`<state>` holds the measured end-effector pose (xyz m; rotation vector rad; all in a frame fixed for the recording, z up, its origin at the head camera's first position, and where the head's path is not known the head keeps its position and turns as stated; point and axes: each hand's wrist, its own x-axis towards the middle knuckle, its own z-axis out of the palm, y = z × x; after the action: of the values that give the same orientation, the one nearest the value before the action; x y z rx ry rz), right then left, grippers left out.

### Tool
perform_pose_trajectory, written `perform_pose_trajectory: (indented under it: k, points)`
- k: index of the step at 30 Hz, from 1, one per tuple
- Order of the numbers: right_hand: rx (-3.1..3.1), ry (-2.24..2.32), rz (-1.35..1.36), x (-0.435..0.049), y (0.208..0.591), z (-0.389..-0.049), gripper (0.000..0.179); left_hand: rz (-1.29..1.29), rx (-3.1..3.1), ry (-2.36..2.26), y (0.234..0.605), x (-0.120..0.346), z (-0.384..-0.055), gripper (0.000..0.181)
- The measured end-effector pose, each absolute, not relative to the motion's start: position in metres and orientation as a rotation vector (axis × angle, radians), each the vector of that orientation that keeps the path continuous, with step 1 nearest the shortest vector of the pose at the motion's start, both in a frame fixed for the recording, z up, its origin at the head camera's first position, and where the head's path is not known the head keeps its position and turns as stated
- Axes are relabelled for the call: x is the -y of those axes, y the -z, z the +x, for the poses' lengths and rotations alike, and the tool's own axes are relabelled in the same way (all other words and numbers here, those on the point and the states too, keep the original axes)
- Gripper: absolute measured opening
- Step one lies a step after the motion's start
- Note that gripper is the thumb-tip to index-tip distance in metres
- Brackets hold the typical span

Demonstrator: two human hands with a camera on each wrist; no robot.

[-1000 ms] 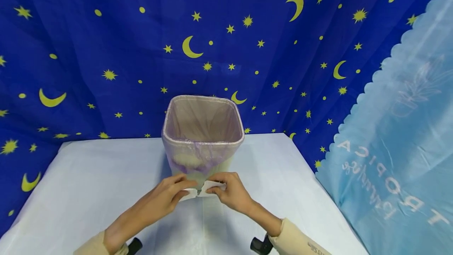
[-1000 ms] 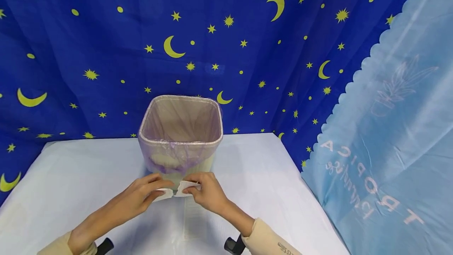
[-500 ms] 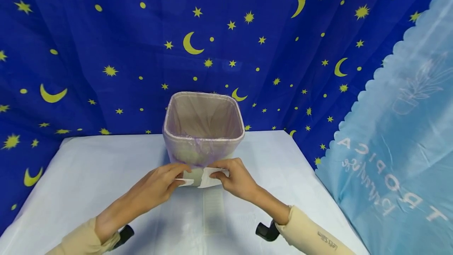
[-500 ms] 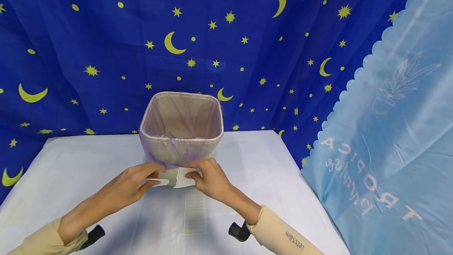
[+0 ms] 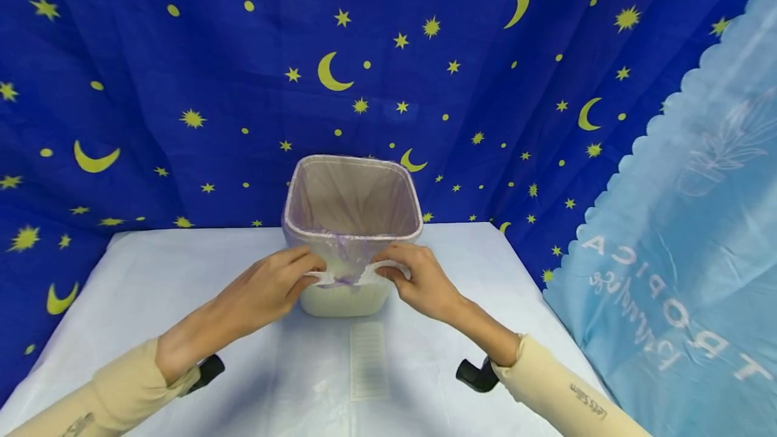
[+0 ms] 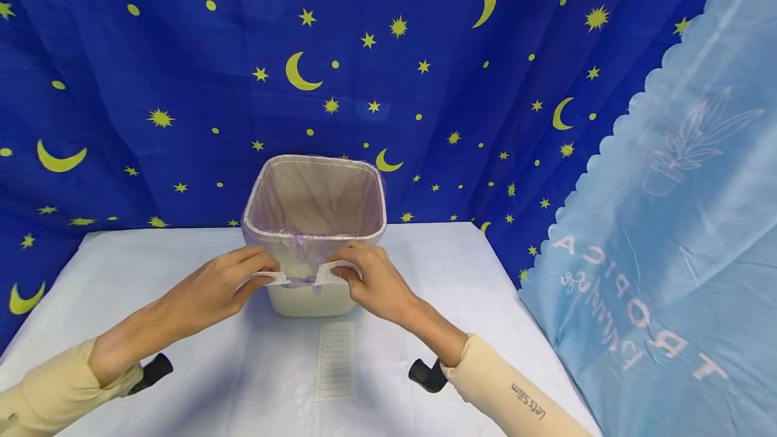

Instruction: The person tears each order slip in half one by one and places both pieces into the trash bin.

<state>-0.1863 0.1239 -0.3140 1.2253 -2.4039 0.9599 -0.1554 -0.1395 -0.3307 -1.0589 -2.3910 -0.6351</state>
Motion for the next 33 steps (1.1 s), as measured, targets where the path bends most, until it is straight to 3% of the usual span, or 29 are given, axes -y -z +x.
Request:
perform_pose_trajectory:
  k: [7,19,27,33]
  points:
    - [2.227,-1.032,1.197,-0.114,0.3,-0.2,0.014,-1.032,2.312,0.683,0.312,0.136,-0.169,0.018]
    - [2.292,-1.235,0.834,-0.108,0.275,-0.233,0.014,-0.869,2.358,0.842,0.272,0.129,-0.198,0.016]
    - [2.291,-1.118,0.813,-0.108,0.262,-0.256,0.016,-0.81,2.454,0.706,0.251,0.125,-0.222,0.025]
    - [2.33,-1.055,0.782,-0.105,0.263,-0.277,0.013,-0.766,2.489,0.617,0.251,0.124,-0.241,0.022]
